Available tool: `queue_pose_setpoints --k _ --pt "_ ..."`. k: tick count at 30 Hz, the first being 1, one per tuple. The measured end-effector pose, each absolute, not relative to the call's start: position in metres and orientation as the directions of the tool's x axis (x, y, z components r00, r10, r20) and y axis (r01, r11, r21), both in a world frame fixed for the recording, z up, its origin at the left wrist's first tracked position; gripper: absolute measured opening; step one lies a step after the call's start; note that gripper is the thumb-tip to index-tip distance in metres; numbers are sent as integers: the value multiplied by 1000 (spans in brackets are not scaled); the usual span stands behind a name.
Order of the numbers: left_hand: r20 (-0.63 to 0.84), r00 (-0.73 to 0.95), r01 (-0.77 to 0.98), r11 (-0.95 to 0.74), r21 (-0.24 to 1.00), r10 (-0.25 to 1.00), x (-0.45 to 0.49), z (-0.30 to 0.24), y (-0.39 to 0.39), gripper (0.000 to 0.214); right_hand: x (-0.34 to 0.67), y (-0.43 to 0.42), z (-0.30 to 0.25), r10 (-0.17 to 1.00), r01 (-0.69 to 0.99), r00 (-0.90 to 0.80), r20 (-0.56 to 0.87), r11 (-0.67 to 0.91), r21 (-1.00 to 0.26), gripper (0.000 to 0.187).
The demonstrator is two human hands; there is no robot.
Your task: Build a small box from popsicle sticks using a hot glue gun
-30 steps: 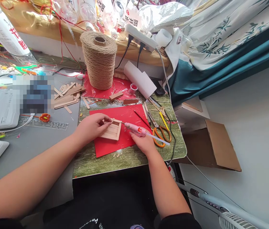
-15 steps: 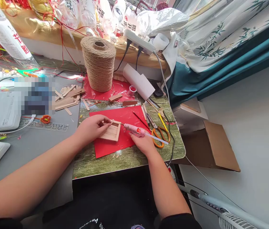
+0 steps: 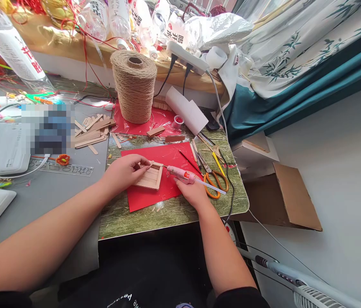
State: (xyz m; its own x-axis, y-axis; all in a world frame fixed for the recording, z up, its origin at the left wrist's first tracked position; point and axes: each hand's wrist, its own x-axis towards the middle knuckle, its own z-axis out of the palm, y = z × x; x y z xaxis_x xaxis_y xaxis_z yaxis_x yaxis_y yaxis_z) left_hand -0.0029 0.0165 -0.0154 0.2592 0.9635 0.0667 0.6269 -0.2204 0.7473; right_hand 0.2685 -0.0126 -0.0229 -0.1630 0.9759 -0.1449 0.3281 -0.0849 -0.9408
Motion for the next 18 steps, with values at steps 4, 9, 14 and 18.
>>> queue_pose_setpoints --k 4,9,14,18 --pt "60 258 628 -215 748 964 -2 -14 16 17 268 -12 -23 972 308 -192 -134 -70 -949 41" --pt "61 270 620 -222 752 961 -3 -14 16 17 269 -12 -21 970 335 -211 -118 -41 -941 41" --pt "68 271 619 -228 751 960 -3 -16 17 17 271 -15 -15 979 458 -194 -62 34 -888 36" --pt "73 273 614 -233 754 959 -3 -17 17 17 271 -18 -17 977 475 -203 -60 45 -879 36"
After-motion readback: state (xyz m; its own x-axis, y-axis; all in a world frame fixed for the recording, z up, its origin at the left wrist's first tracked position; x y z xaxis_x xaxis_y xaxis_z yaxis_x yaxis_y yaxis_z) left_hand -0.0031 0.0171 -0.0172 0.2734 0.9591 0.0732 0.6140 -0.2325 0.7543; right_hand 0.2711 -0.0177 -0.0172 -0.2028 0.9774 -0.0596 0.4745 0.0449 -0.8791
